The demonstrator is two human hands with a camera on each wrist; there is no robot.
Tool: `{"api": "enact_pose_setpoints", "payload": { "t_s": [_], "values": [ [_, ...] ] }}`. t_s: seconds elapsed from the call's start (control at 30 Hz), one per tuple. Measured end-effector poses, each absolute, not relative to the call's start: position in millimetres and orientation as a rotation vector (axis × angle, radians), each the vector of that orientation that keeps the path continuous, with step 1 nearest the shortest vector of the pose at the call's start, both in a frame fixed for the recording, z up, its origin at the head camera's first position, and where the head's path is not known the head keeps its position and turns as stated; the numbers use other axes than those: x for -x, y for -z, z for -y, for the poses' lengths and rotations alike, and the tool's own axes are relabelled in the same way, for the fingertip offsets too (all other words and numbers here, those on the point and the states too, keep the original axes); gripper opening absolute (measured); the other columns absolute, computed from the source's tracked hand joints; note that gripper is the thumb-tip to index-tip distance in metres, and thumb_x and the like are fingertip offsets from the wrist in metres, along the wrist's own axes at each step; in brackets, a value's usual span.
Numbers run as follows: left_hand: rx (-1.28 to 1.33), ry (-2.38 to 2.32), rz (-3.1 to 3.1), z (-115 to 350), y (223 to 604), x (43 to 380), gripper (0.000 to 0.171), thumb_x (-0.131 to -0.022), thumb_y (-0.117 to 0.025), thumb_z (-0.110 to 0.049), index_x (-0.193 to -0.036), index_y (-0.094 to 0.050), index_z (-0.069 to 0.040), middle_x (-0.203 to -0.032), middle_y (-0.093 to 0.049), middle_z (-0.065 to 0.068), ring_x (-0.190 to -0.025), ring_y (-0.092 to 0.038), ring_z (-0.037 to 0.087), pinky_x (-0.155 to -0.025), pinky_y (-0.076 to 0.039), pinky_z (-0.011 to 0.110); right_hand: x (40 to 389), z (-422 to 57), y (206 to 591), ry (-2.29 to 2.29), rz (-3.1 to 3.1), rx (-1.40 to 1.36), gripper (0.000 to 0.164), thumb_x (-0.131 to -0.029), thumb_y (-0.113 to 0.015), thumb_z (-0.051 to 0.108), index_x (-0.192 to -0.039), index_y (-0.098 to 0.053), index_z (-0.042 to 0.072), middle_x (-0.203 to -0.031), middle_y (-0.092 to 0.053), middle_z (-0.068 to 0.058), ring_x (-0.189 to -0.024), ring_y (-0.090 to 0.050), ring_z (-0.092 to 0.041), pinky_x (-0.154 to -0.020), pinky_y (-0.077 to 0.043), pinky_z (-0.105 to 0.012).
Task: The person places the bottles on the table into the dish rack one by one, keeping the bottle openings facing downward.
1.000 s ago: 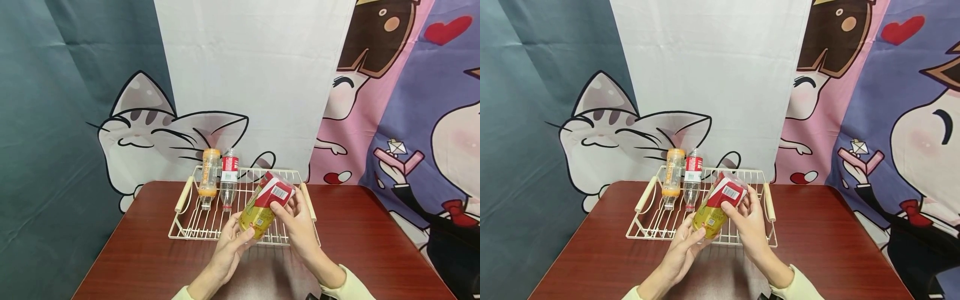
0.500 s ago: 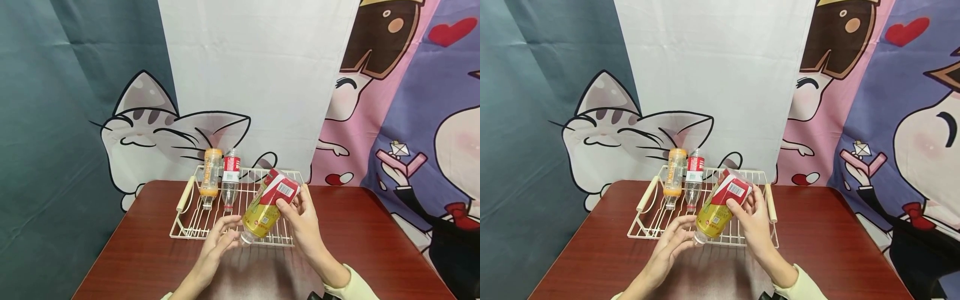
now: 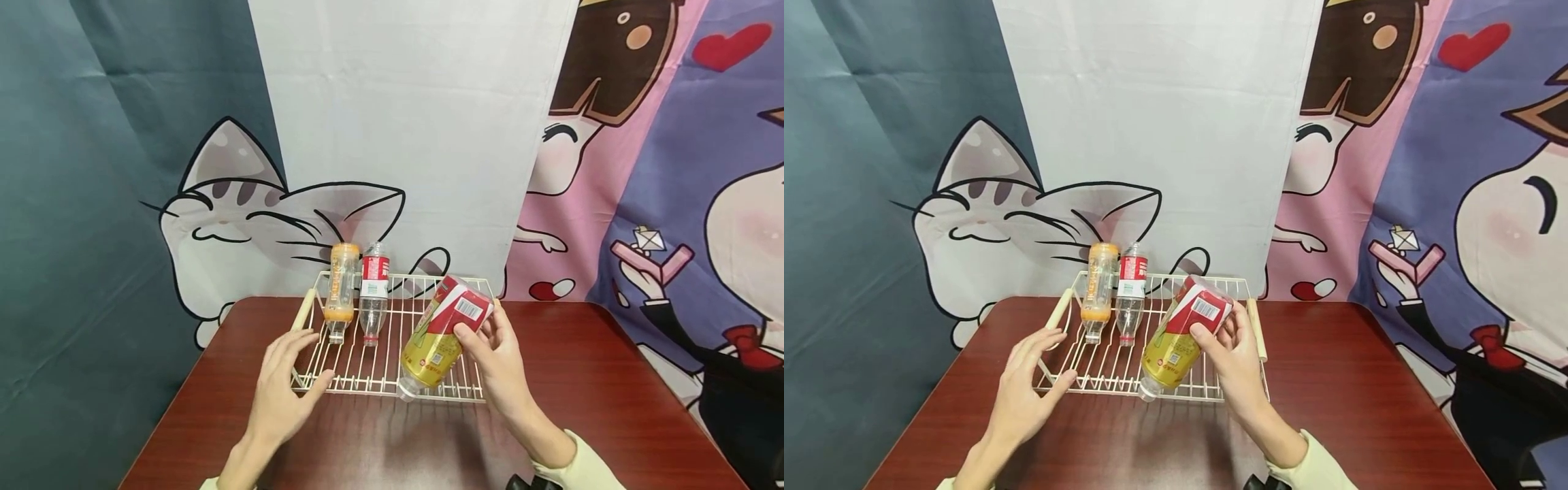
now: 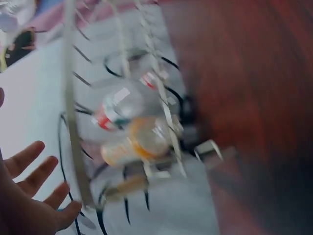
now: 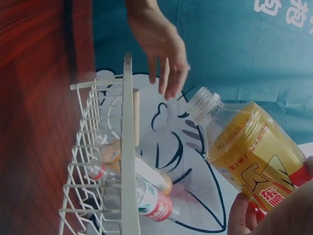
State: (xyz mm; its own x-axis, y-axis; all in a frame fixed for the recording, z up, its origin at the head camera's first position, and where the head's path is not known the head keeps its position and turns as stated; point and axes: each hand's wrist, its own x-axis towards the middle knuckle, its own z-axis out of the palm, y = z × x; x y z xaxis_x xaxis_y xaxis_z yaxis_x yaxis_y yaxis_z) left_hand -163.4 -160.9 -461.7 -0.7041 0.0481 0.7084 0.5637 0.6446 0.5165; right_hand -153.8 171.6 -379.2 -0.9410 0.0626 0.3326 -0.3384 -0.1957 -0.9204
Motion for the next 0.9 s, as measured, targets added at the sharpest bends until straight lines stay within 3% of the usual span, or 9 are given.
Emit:
{"api": "enact_pose_setpoints", "payload": {
  "t_s": [0.1,0.17,0.27,0.5,0.9],
  "values": [
    [0.420,0.889,2.247,170,471,165,0.071,-0.083,-0.092,-0.029,-0.146,-0.069,-0.007,-0.157,-0.060,0.014,-0.155,-0.040,0.041,-0.130,-0.026,0.046,156,-172,380,-2.209,1.810,-0.306,0.060,-0.104,-0.063,-0.004,-0.159,-0.044,0.009,-0.132,-0.071,-0.003,-0.117,-0.070,-0.014,-0.097,-0.062,-0.028],
    [0.375,0.848,2.301,174,477,165,0.078,-0.083,-0.092,-0.034,-0.151,-0.065,-0.007,-0.162,-0.055,0.015,-0.158,-0.035,0.043,-0.126,-0.029,0.063,157,-172,381,-2.210,1.811,-0.292,0.055,-0.104,-0.063,-0.004,-0.155,-0.047,0.012,-0.132,-0.071,-0.002,-0.118,-0.069,-0.015,-0.097,-0.062,-0.028],
    [0.309,0.845,2.384,178,482,163,0.089,-0.085,-0.091,-0.040,-0.160,-0.057,-0.004,-0.168,-0.048,0.016,-0.161,-0.030,0.045,-0.120,-0.030,0.076,158,-173,382,-2.211,1.815,-0.272,0.053,-0.104,-0.063,-0.003,-0.152,-0.049,0.014,-0.133,-0.071,-0.001,-0.119,-0.069,-0.015,-0.097,-0.061,-0.028],
    [0.194,0.910,2.529,181,487,163,0.104,-0.094,-0.086,-0.049,-0.174,-0.035,-0.006,-0.179,-0.035,0.015,-0.166,-0.026,0.044,-0.121,-0.034,0.075,161,-172,381,-2.214,1.818,-0.273,0.057,-0.104,-0.063,-0.003,-0.156,-0.046,0.011,-0.134,-0.070,-0.002,-0.119,-0.069,-0.015,-0.098,-0.061,-0.028],
    [0.157,0.944,2.669,180,482,165,0.109,-0.101,-0.076,-0.060,-0.179,-0.017,-0.011,-0.185,-0.018,0.007,-0.156,-0.043,0.049,-0.114,-0.045,0.072,183,-172,375,-2.188,1.833,-0.252,0.050,-0.103,-0.067,-0.002,-0.149,-0.052,0.010,-0.127,-0.071,-0.002,-0.115,-0.072,-0.015,-0.093,-0.062,-0.027]
  ]
}}
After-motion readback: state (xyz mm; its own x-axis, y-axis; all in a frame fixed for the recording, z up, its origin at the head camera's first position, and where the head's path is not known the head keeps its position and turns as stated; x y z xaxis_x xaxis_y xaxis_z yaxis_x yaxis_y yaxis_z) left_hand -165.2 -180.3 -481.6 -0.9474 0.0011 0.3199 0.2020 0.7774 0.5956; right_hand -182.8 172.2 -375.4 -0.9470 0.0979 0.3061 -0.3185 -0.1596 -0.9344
